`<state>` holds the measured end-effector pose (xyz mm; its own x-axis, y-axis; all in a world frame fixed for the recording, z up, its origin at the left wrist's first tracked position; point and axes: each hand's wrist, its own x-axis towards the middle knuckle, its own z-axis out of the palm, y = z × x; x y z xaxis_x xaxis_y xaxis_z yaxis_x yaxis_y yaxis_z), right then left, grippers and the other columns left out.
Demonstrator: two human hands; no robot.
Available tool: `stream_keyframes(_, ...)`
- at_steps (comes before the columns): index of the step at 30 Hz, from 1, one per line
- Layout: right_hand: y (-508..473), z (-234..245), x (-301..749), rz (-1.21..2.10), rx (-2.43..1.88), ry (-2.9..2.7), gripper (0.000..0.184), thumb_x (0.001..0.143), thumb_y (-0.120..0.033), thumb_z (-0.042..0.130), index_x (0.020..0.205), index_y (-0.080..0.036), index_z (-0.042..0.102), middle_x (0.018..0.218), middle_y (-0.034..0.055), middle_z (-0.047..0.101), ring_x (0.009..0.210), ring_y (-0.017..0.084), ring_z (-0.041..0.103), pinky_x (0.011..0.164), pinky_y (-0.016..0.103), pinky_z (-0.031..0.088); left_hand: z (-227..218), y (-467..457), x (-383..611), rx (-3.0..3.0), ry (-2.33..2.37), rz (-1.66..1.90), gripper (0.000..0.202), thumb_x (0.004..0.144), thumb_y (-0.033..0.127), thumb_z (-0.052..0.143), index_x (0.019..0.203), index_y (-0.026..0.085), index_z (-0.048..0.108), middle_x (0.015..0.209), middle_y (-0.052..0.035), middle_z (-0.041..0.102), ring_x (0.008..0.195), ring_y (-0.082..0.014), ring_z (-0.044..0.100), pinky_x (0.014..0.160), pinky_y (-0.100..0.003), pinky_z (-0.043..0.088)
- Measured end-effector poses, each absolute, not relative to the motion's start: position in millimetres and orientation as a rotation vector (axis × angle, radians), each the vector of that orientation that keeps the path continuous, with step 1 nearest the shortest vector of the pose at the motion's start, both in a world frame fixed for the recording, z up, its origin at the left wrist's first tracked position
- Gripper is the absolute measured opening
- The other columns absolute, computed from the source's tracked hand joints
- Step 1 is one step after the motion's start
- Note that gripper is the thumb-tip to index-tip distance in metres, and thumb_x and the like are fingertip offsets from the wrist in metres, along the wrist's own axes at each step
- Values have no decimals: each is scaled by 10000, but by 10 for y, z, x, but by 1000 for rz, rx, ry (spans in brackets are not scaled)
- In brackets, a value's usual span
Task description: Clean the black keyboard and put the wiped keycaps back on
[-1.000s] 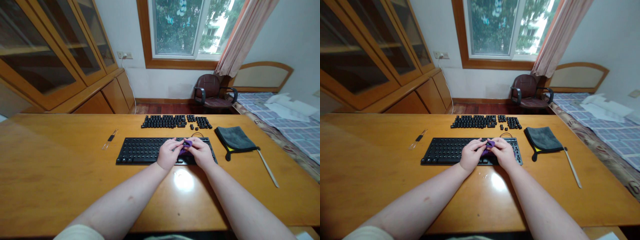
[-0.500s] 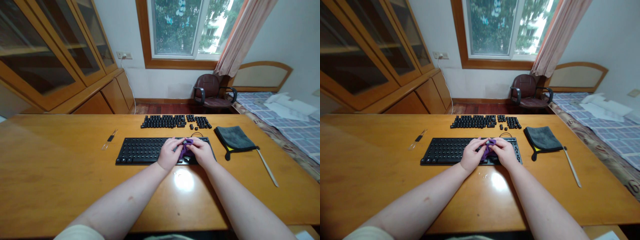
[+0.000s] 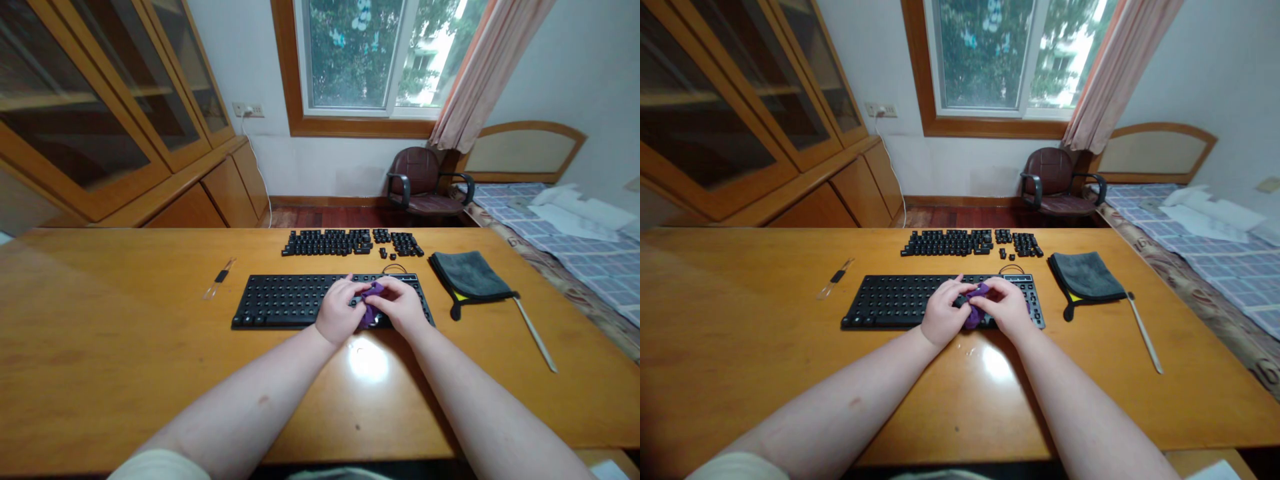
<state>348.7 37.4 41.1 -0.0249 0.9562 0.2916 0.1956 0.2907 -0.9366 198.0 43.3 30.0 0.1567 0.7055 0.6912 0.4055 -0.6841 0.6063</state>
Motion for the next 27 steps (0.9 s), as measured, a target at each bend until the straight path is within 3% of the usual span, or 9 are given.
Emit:
stream_keyframes(5,416,411,3566,788,-1056,-1635,70,709,-278,689,756,-238,721,798,40,677,769,189,601,750,325,476,284,457,1979,2131,1067,1573,207,729,118,573,901,196,659,819,-15,693,774,-141,631,961,-451,474)
stream_keyframes(13,406,487,3570,830,-1037,-1711,138,757,-289,639,856,-240,723,852,55,671,811,198,603,769,340,478,315,446,1979,2035,1049,1569,142,714,141,610,849,173,637,807,-21,677,780,-138,628,965,-460,466)
stream_keyframes(22,451,430,3641,937,-936,-1701,112,738,-337,668,741,-254,743,795,41,687,777,181,624,738,314,498,300,443,1980,1972,911,1585,74,726,155,615,799,169,625,819,-27,689,795,-133,638,962,-455,469)
stream_keyframes(27,435,437,3609,887,-969,-1768,177,814,-326,581,860,-244,731,924,57,691,870,185,627,808,326,487,261,451,1975,1960,1001,1582,107,714,150,604,817,179,595,816,-17,665,814,-145,636,961,-445,467)
